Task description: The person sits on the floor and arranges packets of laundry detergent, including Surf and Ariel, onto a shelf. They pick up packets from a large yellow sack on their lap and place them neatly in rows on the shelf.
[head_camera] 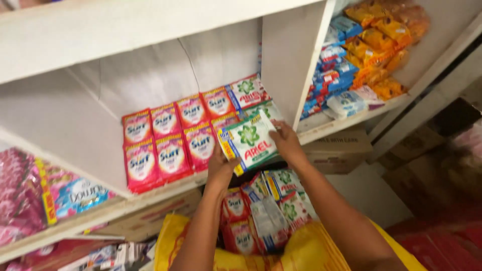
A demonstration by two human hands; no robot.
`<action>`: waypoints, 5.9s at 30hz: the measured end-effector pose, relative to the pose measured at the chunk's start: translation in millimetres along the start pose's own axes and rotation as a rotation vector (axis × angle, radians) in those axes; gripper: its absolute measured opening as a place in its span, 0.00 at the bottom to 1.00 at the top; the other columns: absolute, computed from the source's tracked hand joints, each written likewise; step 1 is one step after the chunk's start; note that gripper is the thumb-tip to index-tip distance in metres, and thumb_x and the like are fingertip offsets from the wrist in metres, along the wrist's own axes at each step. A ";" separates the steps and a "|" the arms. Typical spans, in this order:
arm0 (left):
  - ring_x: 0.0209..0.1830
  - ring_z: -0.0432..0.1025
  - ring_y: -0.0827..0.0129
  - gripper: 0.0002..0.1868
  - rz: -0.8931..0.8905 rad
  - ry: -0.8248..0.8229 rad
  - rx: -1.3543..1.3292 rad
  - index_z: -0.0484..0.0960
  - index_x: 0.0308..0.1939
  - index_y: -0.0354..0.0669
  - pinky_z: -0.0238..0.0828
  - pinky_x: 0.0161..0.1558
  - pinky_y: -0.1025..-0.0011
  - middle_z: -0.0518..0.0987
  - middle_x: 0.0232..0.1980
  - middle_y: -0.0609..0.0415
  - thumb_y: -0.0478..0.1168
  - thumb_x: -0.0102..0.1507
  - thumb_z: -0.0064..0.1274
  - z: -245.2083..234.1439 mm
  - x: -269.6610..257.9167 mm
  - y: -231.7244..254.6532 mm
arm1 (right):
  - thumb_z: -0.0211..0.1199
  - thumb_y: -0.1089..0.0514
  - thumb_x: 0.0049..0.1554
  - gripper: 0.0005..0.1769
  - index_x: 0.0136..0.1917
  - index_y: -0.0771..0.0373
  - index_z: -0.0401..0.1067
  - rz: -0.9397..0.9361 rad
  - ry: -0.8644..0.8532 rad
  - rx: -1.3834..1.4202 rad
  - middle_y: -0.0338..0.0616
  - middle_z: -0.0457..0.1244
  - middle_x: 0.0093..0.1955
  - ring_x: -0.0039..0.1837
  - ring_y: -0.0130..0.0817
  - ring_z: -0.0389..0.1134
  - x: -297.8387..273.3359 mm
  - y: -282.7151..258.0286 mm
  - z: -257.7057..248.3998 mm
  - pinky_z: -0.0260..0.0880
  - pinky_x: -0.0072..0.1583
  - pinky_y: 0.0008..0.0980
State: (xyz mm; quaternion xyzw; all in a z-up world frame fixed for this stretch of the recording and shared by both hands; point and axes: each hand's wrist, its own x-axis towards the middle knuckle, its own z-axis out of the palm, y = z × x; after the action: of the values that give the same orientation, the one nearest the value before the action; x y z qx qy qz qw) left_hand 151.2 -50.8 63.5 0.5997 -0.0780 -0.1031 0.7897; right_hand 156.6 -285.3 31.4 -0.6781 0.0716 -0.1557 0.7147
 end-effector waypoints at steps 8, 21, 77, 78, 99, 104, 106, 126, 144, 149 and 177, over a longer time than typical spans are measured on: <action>0.37 0.77 0.68 0.44 0.170 0.180 0.338 0.62 0.75 0.41 0.74 0.39 0.70 0.83 0.41 0.49 0.24 0.56 0.59 28.2 145.8 24.2 | 0.57 0.69 0.59 0.18 0.61 0.59 0.70 -0.463 0.228 -0.832 0.58 0.69 0.48 0.52 0.54 0.71 127.6 -51.7 44.3 0.71 0.52 0.45; 0.44 0.81 0.51 0.39 0.408 0.260 0.782 0.68 0.71 0.38 0.78 0.44 0.63 0.84 0.48 0.39 0.30 0.55 0.62 37.6 235.2 -1.6 | 0.62 0.67 0.49 0.12 0.49 0.67 0.72 -0.749 0.162 -1.469 0.52 0.65 0.49 0.56 0.46 0.66 216.6 2.4 53.2 0.70 0.58 0.38; 0.64 0.64 0.49 0.18 0.256 0.311 1.349 0.83 0.58 0.65 0.51 0.64 0.41 0.81 0.57 0.53 0.46 0.66 0.47 4.4 289.2 -6.3 | 0.40 0.39 0.66 0.32 0.81 0.46 0.54 -0.355 -0.246 -1.292 0.48 0.43 0.85 0.84 0.52 0.38 199.9 12.8 67.0 0.39 0.77 0.58; 0.64 0.63 0.48 0.17 0.239 0.328 1.258 0.83 0.57 0.64 0.49 0.63 0.38 0.81 0.57 0.54 0.47 0.66 0.47 2.6 293.6 -9.1 | 0.40 0.39 0.66 0.32 0.80 0.45 0.54 -0.354 -0.245 -1.290 0.48 0.43 0.84 0.84 0.52 0.38 199.5 12.6 67.1 0.39 0.77 0.57; 0.45 0.79 0.55 0.11 0.029 0.461 1.091 0.90 0.41 0.56 0.69 0.46 0.52 0.85 0.43 0.53 0.50 0.60 0.58 9.1 317.1 -0.3 | 0.37 0.39 0.66 0.32 0.81 0.46 0.54 -0.357 -0.247 -1.297 0.49 0.43 0.84 0.84 0.54 0.38 201.8 15.8 66.0 0.40 0.77 0.58; 0.42 0.81 0.62 0.07 0.042 0.556 0.975 0.90 0.37 0.59 0.73 0.49 0.55 0.87 0.40 0.59 0.45 0.57 0.58 10.3 315.3 -1.9 | 0.37 0.38 0.66 0.32 0.80 0.45 0.53 -0.315 -0.259 -1.290 0.48 0.43 0.84 0.84 0.52 0.37 200.2 11.1 66.8 0.38 0.78 0.58; 0.41 0.82 0.63 0.07 0.041 0.578 0.909 0.89 0.35 0.61 0.76 0.50 0.57 0.87 0.39 0.61 0.43 0.58 0.56 11.9 311.1 0.2 | 0.36 0.39 0.66 0.32 0.80 0.45 0.53 -0.296 -0.275 -1.295 0.48 0.42 0.84 0.84 0.52 0.36 200.9 10.9 67.1 0.36 0.77 0.58; 0.75 0.59 0.48 0.28 0.474 0.086 1.643 0.66 0.71 0.36 0.48 0.67 0.36 0.66 0.74 0.40 0.46 0.69 0.40 11.7 245.3 -52.6 | 0.43 0.41 0.66 0.35 0.80 0.61 0.54 -0.381 -0.161 -1.299 0.57 0.42 0.84 0.85 0.51 0.38 200.7 13.0 59.9 0.38 0.78 0.51; 0.60 0.76 0.53 0.12 0.628 0.138 0.750 0.82 0.58 0.39 0.71 0.64 0.61 0.82 0.58 0.44 0.37 0.71 0.55 29.2 4.5 -8.5 | 0.62 0.63 0.64 0.08 0.56 0.65 0.76 -0.772 -0.099 -0.781 0.52 0.69 0.55 0.58 0.53 0.68 30.4 -37.1 18.6 0.70 0.60 0.46; 0.48 0.79 0.53 0.16 0.141 -0.056 0.757 0.83 0.55 0.43 0.74 0.54 0.63 0.83 0.54 0.46 0.42 0.65 0.55 17.1 -108.7 -71.8 | 0.64 0.61 0.63 0.06 0.53 0.63 0.75 -0.742 -0.173 -0.764 0.49 0.69 0.49 0.51 0.50 0.70 -57.6 -14.1 1.5 0.73 0.54 0.46; 0.55 0.76 0.74 0.19 -0.308 -0.309 0.439 0.81 0.64 0.49 0.74 0.56 0.73 0.82 0.57 0.57 0.37 0.68 0.55 -63.2 -190.9 -196.2 | 0.53 0.57 0.62 0.14 0.58 0.57 0.74 0.533 -0.150 -1.219 0.59 0.67 0.60 0.60 0.59 0.70 -187.0 244.6 -32.2 0.71 0.59 0.57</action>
State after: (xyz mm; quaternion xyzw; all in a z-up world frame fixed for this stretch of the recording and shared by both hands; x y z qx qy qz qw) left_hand -31.3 6.0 -142.4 0.7380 -0.1258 -0.2922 0.5951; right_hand 1.2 -248.1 -233.7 -0.9286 0.2621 0.1420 0.2209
